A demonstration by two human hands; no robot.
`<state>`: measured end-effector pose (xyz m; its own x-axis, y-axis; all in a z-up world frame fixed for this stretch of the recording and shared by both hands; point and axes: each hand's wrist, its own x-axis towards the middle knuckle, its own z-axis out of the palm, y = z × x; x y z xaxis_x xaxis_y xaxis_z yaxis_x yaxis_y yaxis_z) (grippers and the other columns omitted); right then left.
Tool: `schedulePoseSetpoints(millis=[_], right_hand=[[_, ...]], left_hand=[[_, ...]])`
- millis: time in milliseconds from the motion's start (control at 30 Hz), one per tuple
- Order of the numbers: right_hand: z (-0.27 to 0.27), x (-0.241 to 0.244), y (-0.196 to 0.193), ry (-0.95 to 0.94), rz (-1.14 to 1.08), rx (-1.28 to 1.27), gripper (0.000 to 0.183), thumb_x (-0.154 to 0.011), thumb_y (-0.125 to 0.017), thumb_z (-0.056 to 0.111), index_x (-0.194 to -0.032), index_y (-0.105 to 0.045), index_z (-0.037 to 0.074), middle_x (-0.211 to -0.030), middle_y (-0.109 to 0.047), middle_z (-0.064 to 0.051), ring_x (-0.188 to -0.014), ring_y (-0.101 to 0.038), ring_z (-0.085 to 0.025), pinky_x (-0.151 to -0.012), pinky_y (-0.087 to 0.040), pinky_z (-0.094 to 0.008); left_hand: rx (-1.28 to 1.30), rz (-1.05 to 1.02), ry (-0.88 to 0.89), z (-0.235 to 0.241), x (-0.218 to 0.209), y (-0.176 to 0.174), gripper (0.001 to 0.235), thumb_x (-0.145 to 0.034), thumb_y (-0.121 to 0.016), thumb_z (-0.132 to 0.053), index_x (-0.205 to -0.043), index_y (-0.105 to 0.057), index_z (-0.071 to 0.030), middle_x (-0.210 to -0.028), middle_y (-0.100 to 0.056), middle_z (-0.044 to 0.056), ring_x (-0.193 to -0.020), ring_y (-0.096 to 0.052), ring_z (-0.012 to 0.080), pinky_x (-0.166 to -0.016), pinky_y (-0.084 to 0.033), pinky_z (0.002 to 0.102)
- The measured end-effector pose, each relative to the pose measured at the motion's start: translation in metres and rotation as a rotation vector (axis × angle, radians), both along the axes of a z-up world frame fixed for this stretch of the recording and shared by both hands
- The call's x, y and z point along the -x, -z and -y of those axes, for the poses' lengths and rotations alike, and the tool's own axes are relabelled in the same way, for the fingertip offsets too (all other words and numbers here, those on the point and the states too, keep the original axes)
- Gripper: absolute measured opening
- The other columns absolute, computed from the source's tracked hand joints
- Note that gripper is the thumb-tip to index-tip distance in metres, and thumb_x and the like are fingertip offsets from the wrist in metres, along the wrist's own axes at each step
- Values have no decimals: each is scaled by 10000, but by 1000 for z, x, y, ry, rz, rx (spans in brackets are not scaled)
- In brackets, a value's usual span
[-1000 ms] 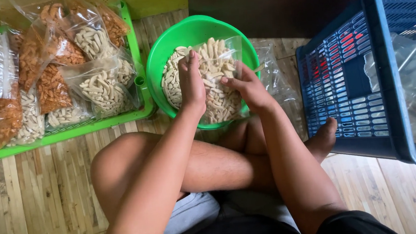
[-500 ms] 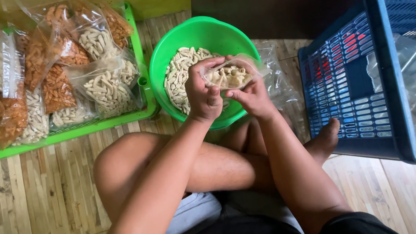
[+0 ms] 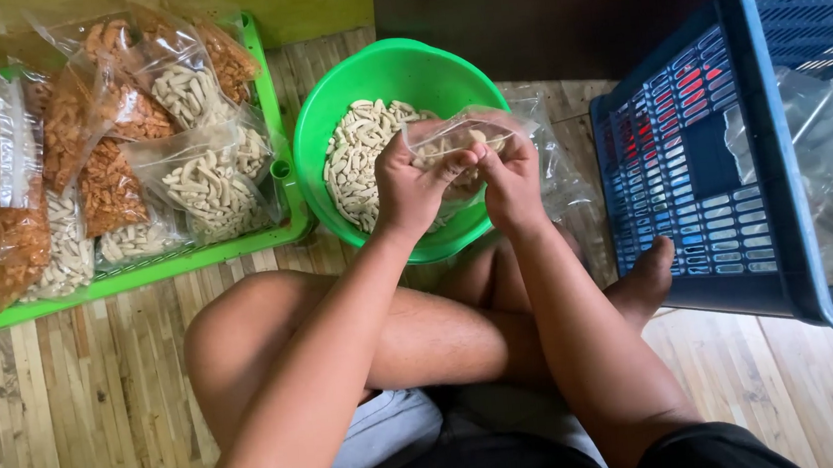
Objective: The person scoops light-colored snack pieces from a green bowl into small clear plastic bags using a metal spoon. The person seals each bag and places it into a green tray alongside other filled bags.
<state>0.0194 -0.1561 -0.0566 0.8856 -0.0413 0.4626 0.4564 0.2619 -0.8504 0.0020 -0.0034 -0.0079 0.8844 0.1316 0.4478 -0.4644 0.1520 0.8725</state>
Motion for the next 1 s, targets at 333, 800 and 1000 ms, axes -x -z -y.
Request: schedulePoseSetpoints(millis=[333, 800, 1000], right_hand=[[-18, 16, -52, -66, 23, -12, 209, -974, -705, 124, -1070, -664, -57, -1164, -646, -255, -1102, -655, -309, -954, -499, -432], [-23, 19, -69, -43, -11, -4, 164, -942, -753, 118, -955, -676, -27, -959, -626, -191, -909, -582, -221, -811, -449, -351], [-22, 14, -61, -65, -30, 8, 126, -931, -771, 36, -937, -667, -34, -927, -603, -164, -843, -545, -169, -709, -403, -298]], left_hand=[[131, -163, 67, -5, 1, -5, 358, -776, -955, -256, -990, -732, -75, -968, -805, 94, -982, -757, 182, -964, -569, 389], [152, -349, -51, -4, -2, -18, 228, -855, -891, -306, -813, -734, -146, -774, -773, 5, -756, -647, 41, -719, -534, 271], [182, -344, -211, -11, -4, -23, 294, -861, -875, -308, -743, -691, -111, -686, -730, 35, -692, -629, 48, -674, -504, 249]])
